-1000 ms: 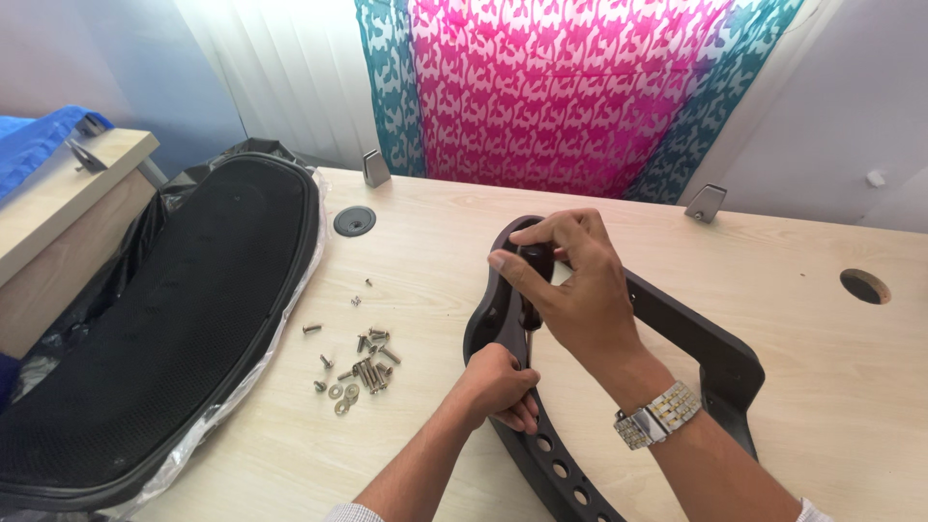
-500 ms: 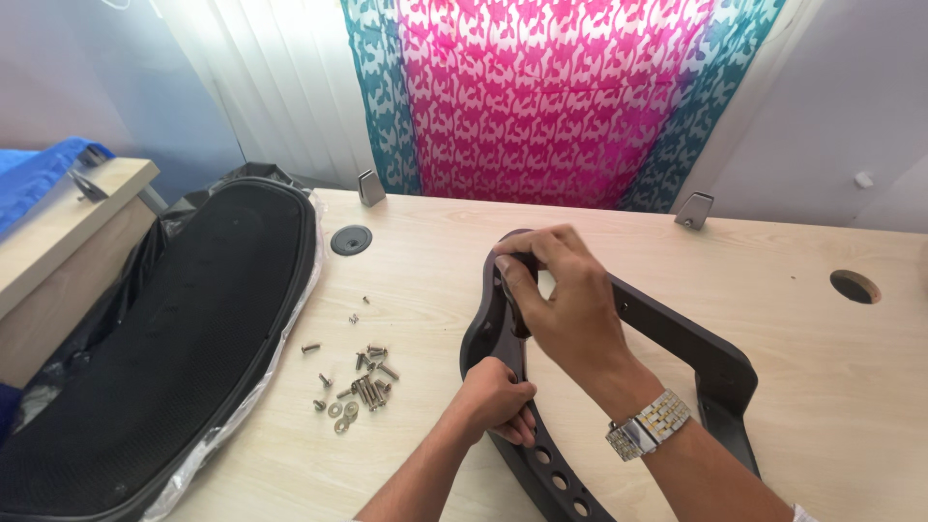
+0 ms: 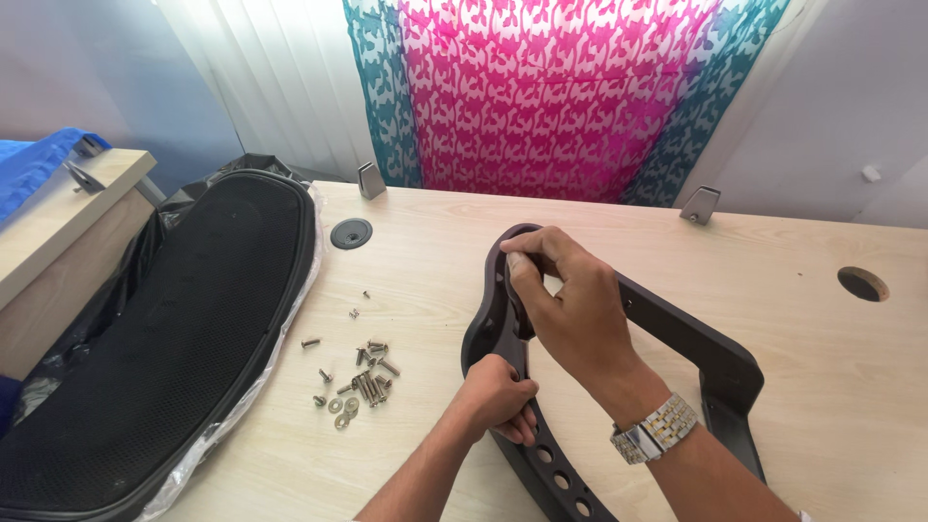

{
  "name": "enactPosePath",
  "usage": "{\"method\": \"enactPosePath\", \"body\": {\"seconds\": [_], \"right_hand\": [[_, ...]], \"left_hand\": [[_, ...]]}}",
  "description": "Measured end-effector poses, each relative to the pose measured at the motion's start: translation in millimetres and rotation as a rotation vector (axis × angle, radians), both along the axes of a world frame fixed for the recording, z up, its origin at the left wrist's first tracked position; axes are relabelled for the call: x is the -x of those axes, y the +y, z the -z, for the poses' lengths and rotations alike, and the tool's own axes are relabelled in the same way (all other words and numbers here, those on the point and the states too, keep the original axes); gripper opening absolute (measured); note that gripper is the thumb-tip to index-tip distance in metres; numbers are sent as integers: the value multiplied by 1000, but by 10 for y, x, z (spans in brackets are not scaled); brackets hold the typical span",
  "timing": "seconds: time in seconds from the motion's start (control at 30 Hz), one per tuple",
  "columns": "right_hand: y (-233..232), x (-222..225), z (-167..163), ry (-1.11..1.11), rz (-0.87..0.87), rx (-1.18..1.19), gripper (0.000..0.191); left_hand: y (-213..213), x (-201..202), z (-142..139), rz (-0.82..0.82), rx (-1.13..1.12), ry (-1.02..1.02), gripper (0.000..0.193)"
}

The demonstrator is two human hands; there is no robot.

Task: The person attaches a black plastic armrest frame to a chair seat using a screwdriver, inserting screws and washers from a pile on the desk and tightening them one at a time along the armrest. The person occasionally picks up fasteners by hand and repositions the armrest frame on the desk while working.

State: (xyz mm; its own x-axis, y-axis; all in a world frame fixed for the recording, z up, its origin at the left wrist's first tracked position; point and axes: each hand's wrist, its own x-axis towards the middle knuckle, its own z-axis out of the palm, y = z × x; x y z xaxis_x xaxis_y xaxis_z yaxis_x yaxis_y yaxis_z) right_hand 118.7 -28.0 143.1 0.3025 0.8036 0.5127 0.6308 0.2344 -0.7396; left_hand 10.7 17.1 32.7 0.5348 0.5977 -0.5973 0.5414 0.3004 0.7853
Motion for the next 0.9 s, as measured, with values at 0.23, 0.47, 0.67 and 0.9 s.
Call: {"method": "enactPosePath", "body": {"seconds": [0.23,0.47,0.67,0.9], "right_hand": [[-12,-6,-61,-97,4,30,24],[-10,11,-78,-79,-82,-40,19],[-22,9,-107,126,-25,199,22],[-13,-31,-52,-89,-59,-80,19]], "left_hand": [[-15,-1,-2,-1,4,-2,25],[-24,-6,-21,-3,-12,13,23],[-43,-23,-16,-3,-39,33,22],[-31,-13,-33,-7,-14,10,23]]}}
